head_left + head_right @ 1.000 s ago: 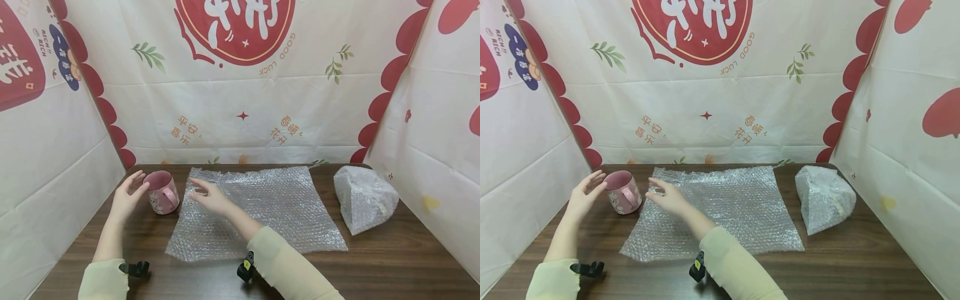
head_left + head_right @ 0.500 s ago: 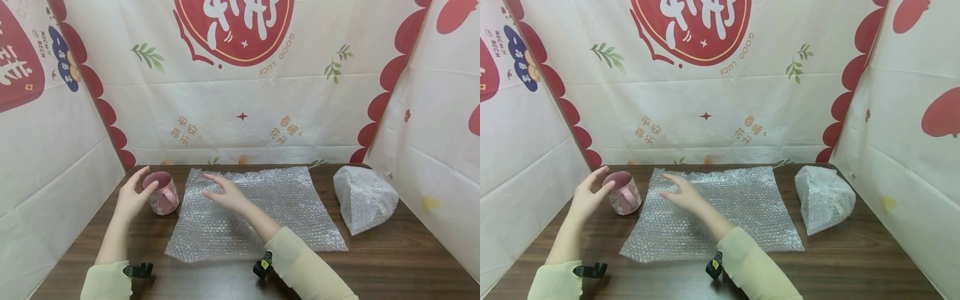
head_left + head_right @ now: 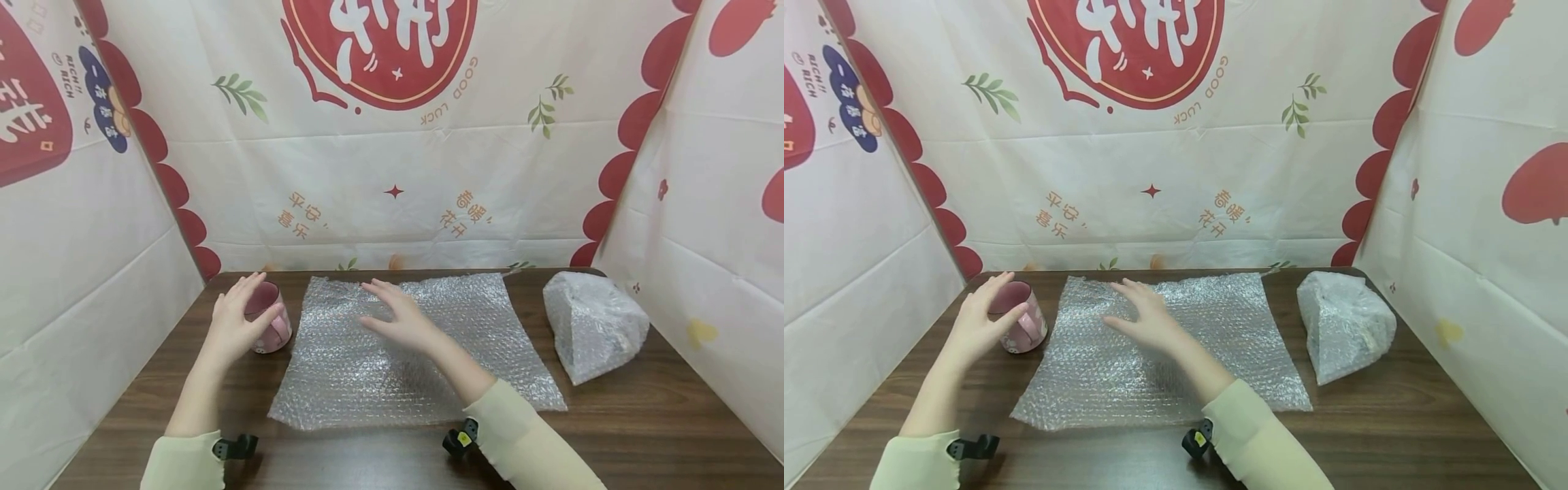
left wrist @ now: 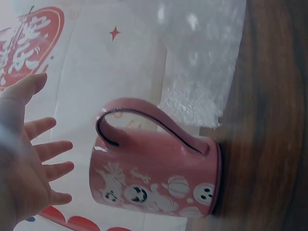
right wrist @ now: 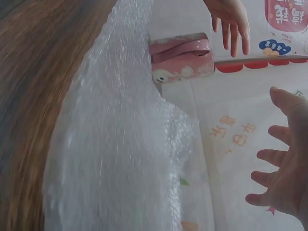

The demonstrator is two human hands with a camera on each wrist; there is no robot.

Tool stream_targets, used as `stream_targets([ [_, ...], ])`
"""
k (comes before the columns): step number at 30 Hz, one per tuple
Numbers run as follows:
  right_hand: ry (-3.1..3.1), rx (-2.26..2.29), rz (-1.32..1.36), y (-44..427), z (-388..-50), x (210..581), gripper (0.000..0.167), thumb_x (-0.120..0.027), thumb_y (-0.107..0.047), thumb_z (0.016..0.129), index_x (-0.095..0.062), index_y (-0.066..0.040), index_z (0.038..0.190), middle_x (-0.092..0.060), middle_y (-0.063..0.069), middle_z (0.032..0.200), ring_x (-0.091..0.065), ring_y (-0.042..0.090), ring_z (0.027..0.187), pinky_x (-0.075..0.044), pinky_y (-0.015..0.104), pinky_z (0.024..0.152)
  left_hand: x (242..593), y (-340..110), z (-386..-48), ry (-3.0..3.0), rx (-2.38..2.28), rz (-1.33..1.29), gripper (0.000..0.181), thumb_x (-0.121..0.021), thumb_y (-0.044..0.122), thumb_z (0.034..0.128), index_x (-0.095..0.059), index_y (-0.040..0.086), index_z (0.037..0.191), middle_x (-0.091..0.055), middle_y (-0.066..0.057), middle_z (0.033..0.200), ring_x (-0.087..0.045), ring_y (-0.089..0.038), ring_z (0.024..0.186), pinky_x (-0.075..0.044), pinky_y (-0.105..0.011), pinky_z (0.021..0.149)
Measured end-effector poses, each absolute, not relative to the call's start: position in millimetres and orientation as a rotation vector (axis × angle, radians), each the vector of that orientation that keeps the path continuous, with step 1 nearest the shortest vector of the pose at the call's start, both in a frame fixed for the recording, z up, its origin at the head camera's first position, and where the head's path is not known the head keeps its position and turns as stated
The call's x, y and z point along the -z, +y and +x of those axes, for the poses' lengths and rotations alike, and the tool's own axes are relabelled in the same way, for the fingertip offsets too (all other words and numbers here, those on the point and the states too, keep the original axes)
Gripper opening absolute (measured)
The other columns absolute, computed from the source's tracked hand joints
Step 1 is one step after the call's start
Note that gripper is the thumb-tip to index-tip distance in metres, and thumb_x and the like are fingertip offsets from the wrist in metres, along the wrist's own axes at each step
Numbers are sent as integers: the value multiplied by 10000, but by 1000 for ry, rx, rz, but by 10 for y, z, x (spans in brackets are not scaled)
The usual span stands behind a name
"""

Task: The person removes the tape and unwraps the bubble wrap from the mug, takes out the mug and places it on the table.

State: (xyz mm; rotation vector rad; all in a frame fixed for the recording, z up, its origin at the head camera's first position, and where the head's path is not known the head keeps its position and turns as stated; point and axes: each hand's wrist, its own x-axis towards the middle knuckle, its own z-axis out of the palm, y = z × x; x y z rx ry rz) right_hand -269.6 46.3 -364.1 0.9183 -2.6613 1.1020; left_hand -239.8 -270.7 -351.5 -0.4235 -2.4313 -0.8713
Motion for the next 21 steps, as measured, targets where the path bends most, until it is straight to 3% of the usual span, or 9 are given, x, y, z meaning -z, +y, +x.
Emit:
stream_targets([
  [6, -2704, -946, 875, 653, -2648, 3635, 726, -637, -506, 870, -360, -243, 1487, -202, 43, 1567, -98, 297, 1433, -21, 651, 1068, 3450, -2559, -2330, -2552, 842, -439, 705, -649, 424, 889, -398, 80, 1451, -329, -199, 1496, -214, -410, 1386, -28, -724, 1021],
  [12, -2723, -841, 849, 816, -2594, 3595, 787, -660, -499, 853, -328, -203, 1502, -163, 115, 1572, -62, 357, 1429, 14, 634, 1077, 3428, -2430, -2311, -2599, 793, -462, 729, -655, 442, 880, -378, 110, 1467, -302, -193, 1510, -181, -408, 1395, 2, -671, 1054],
  [21, -2756, -830, 767, 1077, -2503, 3516, 843, -662, -537, 838, -301, -182, 1512, -89, 83, 1582, -11, 318, 1437, 48, 605, 1085, 3455, -2289, -2294, -2667, 794, -500, 749, -626, 504, 884, -374, 106, 1466, -293, -203, 1511, -149, -394, 1408, 9, -705, 1032],
])
